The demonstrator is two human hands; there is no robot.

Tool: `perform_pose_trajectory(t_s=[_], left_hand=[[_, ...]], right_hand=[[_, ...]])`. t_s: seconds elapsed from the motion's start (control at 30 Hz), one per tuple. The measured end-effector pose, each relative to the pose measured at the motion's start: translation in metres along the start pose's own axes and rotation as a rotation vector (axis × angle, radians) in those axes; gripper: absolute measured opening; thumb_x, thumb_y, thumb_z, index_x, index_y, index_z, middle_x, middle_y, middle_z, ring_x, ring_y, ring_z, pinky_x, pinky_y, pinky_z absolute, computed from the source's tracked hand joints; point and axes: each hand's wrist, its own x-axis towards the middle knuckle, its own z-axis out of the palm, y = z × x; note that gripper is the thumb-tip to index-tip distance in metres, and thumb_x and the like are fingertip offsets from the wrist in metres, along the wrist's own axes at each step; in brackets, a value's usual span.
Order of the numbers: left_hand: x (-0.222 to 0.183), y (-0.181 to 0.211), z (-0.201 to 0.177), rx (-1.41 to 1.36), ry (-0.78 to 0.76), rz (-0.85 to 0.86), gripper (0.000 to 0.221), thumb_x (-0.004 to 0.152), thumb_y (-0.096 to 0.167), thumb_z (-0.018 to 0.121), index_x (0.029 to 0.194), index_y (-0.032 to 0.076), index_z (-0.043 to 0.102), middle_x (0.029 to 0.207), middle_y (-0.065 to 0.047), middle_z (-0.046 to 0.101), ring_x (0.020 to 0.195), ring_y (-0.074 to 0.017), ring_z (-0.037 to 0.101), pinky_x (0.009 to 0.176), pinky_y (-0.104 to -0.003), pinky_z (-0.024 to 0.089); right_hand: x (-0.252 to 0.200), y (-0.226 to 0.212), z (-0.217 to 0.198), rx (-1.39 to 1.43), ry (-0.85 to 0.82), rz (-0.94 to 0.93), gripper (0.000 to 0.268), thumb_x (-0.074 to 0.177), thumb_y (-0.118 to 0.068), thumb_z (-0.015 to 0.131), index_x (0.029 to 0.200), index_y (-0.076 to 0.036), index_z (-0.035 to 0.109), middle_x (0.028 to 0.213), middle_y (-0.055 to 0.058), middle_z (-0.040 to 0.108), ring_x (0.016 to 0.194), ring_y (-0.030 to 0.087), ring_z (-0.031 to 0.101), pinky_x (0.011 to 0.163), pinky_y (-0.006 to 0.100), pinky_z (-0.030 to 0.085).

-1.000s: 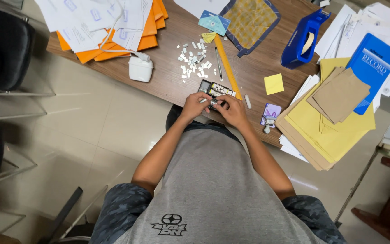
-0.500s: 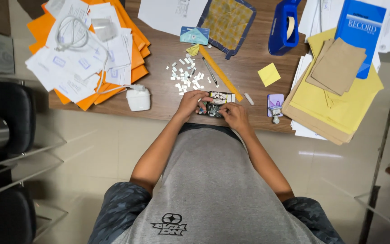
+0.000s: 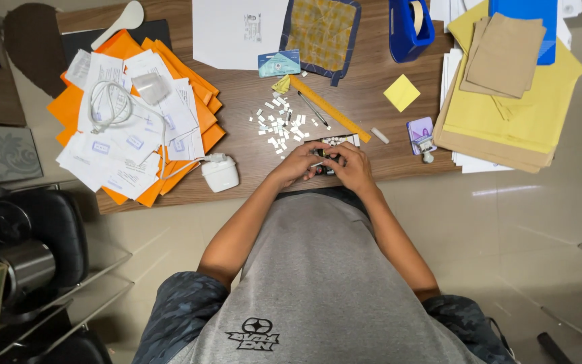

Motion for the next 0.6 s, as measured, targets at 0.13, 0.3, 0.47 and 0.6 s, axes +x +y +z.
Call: perform_pose_trajectory(t_s=[0.13,0.3,0.47,0.6], left_hand=[[0.009,-0.022,-0.015,0.039,-0.044,0.035,0.040,0.100,0.011,0.060,0.139,0.007,0.056,0.072,-0.002,0.060,0.054,-0.0058,0.055,0.045,-0.020,0.044],[0.001,-0.020,-0.020,0.054,-0.064,0.042,0.040,0.100,0.016,0.065,0.136,0.004,0.057,0.074,0.000,0.062,0.053,-0.0051,0.050,0.043,-0.020,0.038],[0.002,-0.020,-0.023,0.055,-0.072,0.030,0.035,0.099,0.019,0.064,0.129,0.002,0.059,0.090,-0.006,0.075,0.052,-0.0041,0.050,0.044,-0.019,0.040],[0.000,-0.015,-0.024,0.066,-0.015,0.023,0.031,0.102,0.024,0.061,0.124,0.003,0.061,0.103,-0.012,0.080,0.051,-0.0046,0.052,0.044,-0.018,0.042]], right_hand=[[-0.006,-0.002,0.007,0.024,-0.008,-0.004,0.020,0.084,-0.014,0.080,0.101,-0.006,0.076,0.091,0.005,0.073,0.066,0.014,0.063,0.063,0.030,0.052],[-0.010,-0.006,0.010,-0.036,-0.021,-0.008,0.014,0.085,-0.013,0.081,0.096,-0.006,0.077,0.086,0.005,0.073,0.067,0.016,0.065,0.064,0.032,0.052],[-0.014,0.011,0.011,0.041,-0.018,0.127,0.015,0.084,-0.012,0.081,0.096,-0.004,0.076,0.082,0.004,0.074,0.064,0.011,0.063,0.062,0.029,0.052],[-0.025,0.041,0.002,0.169,0.029,0.139,0.013,0.086,-0.009,0.082,0.095,-0.002,0.076,0.081,0.004,0.072,0.067,0.007,0.056,0.062,0.027,0.049]])
